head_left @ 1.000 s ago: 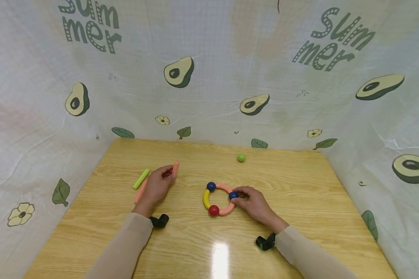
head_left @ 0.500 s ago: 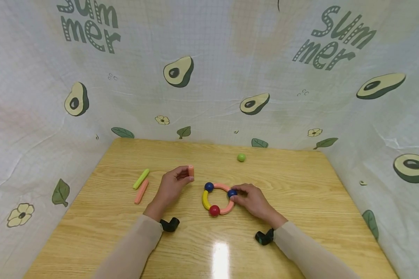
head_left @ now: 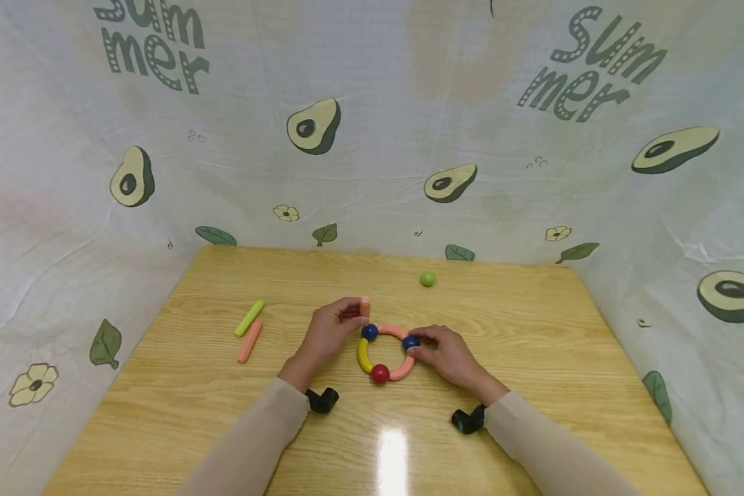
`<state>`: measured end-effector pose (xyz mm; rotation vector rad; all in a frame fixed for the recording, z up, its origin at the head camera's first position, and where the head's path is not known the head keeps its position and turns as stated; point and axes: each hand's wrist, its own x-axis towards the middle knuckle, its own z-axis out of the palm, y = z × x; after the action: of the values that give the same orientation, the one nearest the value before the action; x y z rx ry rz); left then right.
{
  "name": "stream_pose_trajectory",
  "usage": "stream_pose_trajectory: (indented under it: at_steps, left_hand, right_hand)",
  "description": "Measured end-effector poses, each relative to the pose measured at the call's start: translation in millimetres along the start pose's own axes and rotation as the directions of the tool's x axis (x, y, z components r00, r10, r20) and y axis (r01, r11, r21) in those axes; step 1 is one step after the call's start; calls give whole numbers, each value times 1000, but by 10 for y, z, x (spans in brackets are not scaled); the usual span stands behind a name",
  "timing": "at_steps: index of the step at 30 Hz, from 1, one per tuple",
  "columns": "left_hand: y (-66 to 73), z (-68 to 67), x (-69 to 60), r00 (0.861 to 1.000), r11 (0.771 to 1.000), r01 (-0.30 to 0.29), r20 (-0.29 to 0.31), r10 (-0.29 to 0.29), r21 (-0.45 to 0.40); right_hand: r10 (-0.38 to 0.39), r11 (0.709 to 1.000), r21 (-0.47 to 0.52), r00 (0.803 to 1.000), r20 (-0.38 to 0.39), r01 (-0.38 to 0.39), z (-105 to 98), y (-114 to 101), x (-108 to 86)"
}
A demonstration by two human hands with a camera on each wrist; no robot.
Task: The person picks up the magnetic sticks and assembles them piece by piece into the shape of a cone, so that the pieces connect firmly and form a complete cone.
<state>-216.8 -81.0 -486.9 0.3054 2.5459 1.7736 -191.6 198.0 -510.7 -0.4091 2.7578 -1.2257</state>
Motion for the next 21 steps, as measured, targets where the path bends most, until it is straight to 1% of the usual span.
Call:
stream_pose_trajectory:
  at_steps: [3,10,18,21]
  left_hand:
    - [-2,36,13,1000,1000,4,10,-4,6]
    - [-57,82,18,1000,1000,-1,25,0,30]
    - [-50,105,17,999,1000,2,39,-3,27]
    - [-58,110,19,998,998,16,59,-19,59]
  right_hand:
    - [3,1000,9,1000,-2,-3,4,-12,0]
    - [19,1000,5,1000,-10,-19,12,-8,7]
    - [10,1000,14,1000,-16,-10,12,-7,-2]
    - [10,1000,14,1000,-16,-10,10,-5,-5]
